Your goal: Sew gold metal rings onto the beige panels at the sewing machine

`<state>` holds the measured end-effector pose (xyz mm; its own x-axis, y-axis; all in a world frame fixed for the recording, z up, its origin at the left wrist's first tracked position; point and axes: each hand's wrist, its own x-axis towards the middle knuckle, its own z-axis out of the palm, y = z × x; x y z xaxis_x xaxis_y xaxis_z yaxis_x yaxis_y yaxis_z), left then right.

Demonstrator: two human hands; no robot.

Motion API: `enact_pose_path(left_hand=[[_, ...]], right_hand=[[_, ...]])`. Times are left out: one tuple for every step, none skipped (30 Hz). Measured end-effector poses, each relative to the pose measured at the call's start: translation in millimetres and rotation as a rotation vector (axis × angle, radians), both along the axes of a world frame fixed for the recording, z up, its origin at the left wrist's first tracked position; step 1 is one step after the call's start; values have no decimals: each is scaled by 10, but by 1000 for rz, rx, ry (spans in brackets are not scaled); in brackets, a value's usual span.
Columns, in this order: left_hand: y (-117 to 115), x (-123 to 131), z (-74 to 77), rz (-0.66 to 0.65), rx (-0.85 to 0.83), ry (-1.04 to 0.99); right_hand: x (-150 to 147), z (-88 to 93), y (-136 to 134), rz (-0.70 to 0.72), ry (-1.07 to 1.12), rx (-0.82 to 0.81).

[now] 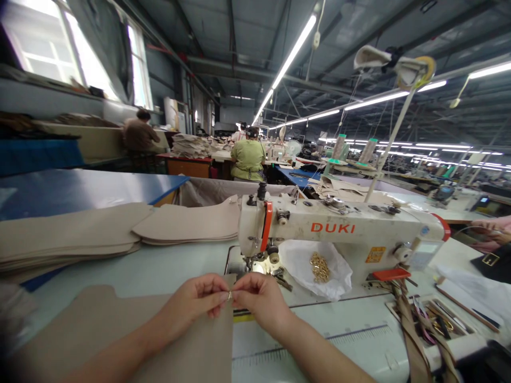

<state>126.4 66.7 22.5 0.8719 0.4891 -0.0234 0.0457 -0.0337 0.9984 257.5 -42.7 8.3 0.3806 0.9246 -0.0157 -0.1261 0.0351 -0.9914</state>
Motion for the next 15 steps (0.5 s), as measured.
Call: enact_pose_path(left_hand=[[11,-1,-5,22,-24,0],[22,-4,-11,52,-61,0],[31,-7,-15,83,-108,2],[37,-11,-18,107,-164,6],[39,-15,-17,116,-220,13],[35,-19,-12,108,-267,22],[28,-22,-4,90,-300,33],[17,-25,7,71,-318,45],[6,-26,20,58,-324,55],[-5,-26,33,53,-319,61],[-15,-25,46,54,-305,67],[-22,-23,57,53,-289,74],[-27,-20,65,47,-275,81],[-29,-18,70,35,-265,88],[-29,-15,72,20,-261,93]], right_hand=[[-4,0,20,2,18,-5],[-9,1,37,-2,37,-4],[-15,3,51,-12,55,2],[-24,2,61,-26,76,10],[-35,-1,69,-40,101,18],[-47,-7,74,-50,129,26],[-59,-16,78,-54,155,34],[-70,-26,80,-55,175,41],[-78,-36,80,-53,186,46],[-84,-45,79,-50,189,50],[-86,-52,76,-47,184,49],[-85,-58,72,-45,175,41],[-82,-62,66,-43,167,31],[-78,-64,60,-37,157,23],[-74,-65,53,-27,147,17]])
